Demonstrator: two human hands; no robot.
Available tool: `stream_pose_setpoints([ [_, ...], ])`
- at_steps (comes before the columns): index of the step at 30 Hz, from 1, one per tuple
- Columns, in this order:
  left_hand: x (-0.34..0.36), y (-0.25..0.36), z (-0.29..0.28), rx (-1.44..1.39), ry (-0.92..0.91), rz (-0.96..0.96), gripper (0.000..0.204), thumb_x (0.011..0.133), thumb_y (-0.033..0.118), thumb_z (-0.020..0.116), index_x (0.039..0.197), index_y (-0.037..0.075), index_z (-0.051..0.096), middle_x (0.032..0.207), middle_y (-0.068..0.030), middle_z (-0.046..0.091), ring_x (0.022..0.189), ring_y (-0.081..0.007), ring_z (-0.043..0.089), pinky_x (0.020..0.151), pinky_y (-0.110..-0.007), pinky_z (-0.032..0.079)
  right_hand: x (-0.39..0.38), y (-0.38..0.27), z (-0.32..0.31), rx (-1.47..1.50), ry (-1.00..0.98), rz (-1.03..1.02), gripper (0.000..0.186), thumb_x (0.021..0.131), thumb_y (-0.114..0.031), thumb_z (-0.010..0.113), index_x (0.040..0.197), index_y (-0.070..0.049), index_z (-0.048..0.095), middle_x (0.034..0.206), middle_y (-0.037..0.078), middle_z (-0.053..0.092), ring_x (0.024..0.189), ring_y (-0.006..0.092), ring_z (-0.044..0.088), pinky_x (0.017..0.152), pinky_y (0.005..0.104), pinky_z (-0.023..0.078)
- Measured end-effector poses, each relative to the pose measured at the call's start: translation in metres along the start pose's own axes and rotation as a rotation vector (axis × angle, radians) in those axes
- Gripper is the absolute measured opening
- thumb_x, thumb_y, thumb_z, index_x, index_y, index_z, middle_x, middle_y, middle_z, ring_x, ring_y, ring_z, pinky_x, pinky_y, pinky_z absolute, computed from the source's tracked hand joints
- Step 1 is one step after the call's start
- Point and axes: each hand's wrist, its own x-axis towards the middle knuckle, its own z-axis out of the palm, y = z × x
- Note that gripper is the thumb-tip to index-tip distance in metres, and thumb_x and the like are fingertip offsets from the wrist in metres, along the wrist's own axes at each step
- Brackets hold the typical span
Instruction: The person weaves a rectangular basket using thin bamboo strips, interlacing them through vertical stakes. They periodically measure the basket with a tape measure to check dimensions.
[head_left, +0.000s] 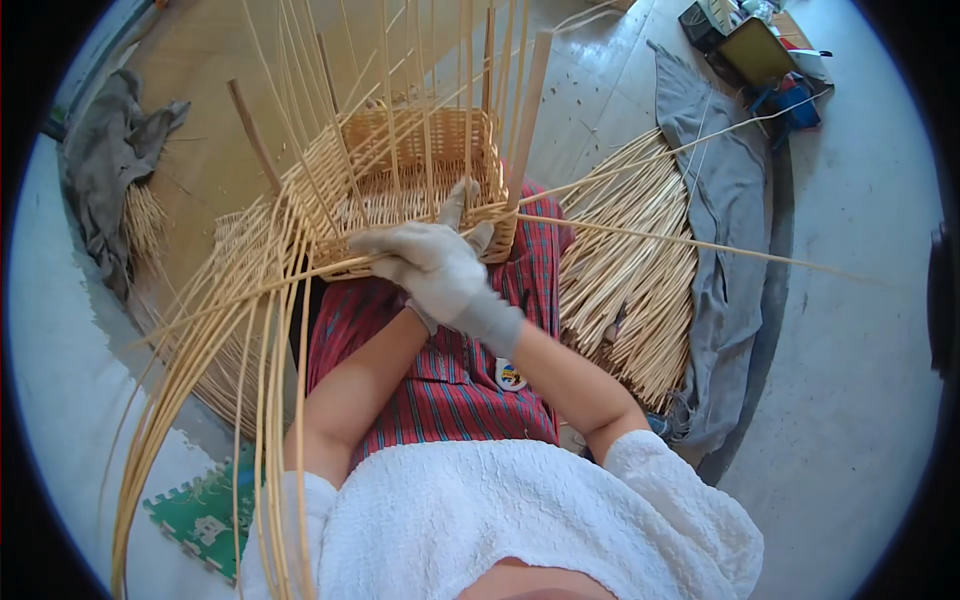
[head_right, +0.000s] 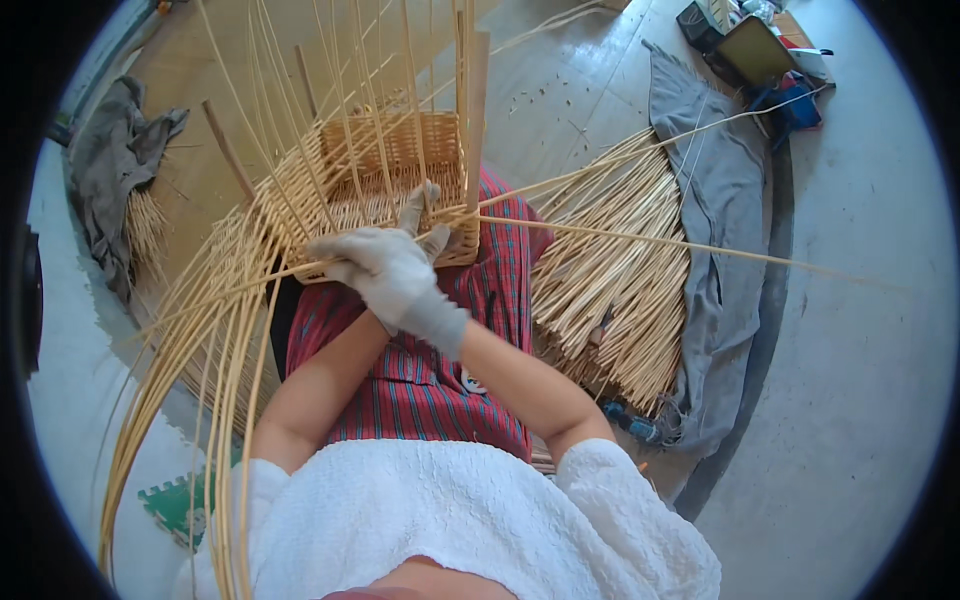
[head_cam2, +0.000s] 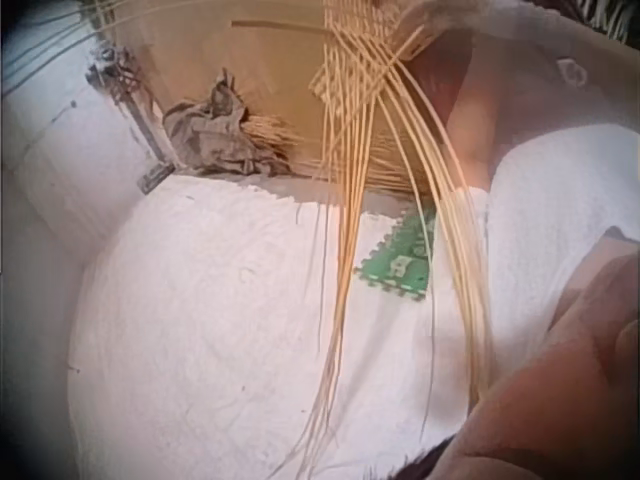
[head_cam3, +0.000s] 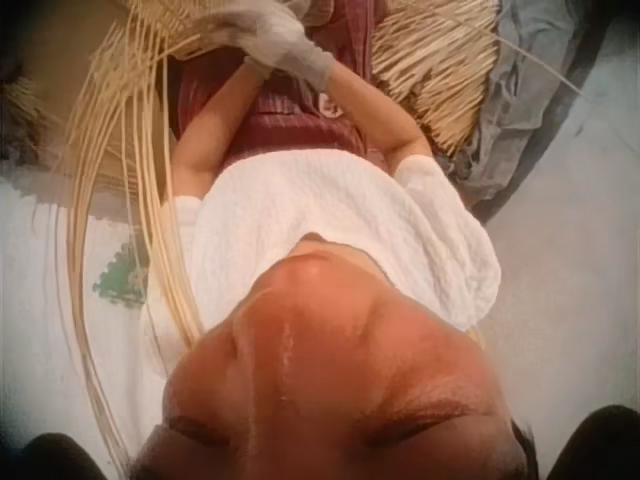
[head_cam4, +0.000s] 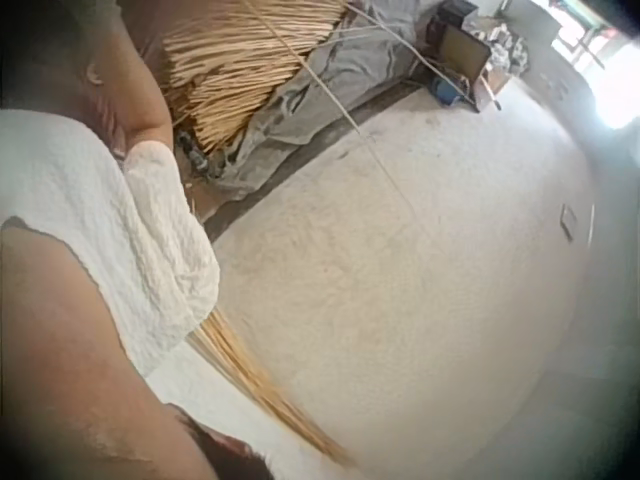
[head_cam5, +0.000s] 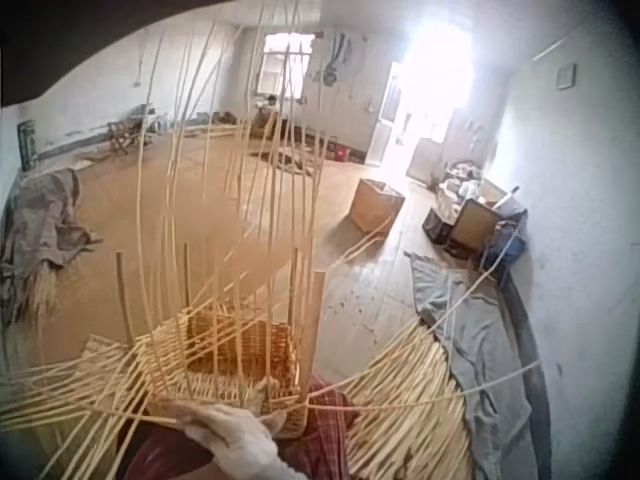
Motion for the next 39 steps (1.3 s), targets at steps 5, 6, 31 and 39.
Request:
stream_pose_setpoints([
  [5,0.022,0.078,-0.008,-0.395,0.142,-0.171,0.031,0.104,0.007,0.057,0.134,0.001,0.059,0.125,-0.0146,0.066,0.115,-0.0234,0.066,0.099,-0.038,0.058,0.027,0.007,-0.094,-0.198,0.425,0.264,0.055,0.089,-0.017,0.076,0.138,-0.006,0.054,0.116,0.012,0.062,0.105,0.02,0.063,0.088,0.0336,0.054],
  [6,0.019,0.082,-0.02,-0.479,0.098,-0.263,0.028,0.103,0.006,0.056,0.131,0.001,0.059,0.123,-0.0145,0.066,0.114,-0.0226,0.067,0.098,-0.039,0.06,0.027,0.016,-0.107,-0.369,0.258,0.281,0.055,0.086,-0.021,0.079,0.133,-0.006,0.056,0.112,0.012,0.062,0.102,0.0216,0.064,0.088,0.0345,0.053],
  [31,0.116,0.107,0.049,0.317,-0.048,0.04,0.058,0.096,0.016,0.068,0.147,0.0,0.045,0.113,-0.0159,0.073,0.105,-0.0289,0.071,0.097,-0.035,0.054,0.036,0.107,-0.084,-0.17,0.491,0.208,0.049,0.089,-0.021,0.076,0.13,-0.006,0.054,0.102,0.007,0.068,0.093,0.0188,0.066,0.082,0.0311,0.052],
  [39,-0.054,0.117,-0.061,0.038,0.172,-0.418,0.024,0.096,0.017,0.068,0.111,-0.001,0.073,0.096,-0.0098,0.075,0.085,-0.0146,0.07,0.077,-0.029,0.056,0.051,0.058,-0.091,-0.962,0.321,0.478,0.036,0.087,-0.038,0.073,0.105,-0.006,0.074,0.098,0.02,0.071,0.093,0.0364,0.07,0.082,0.0448,0.055],
])
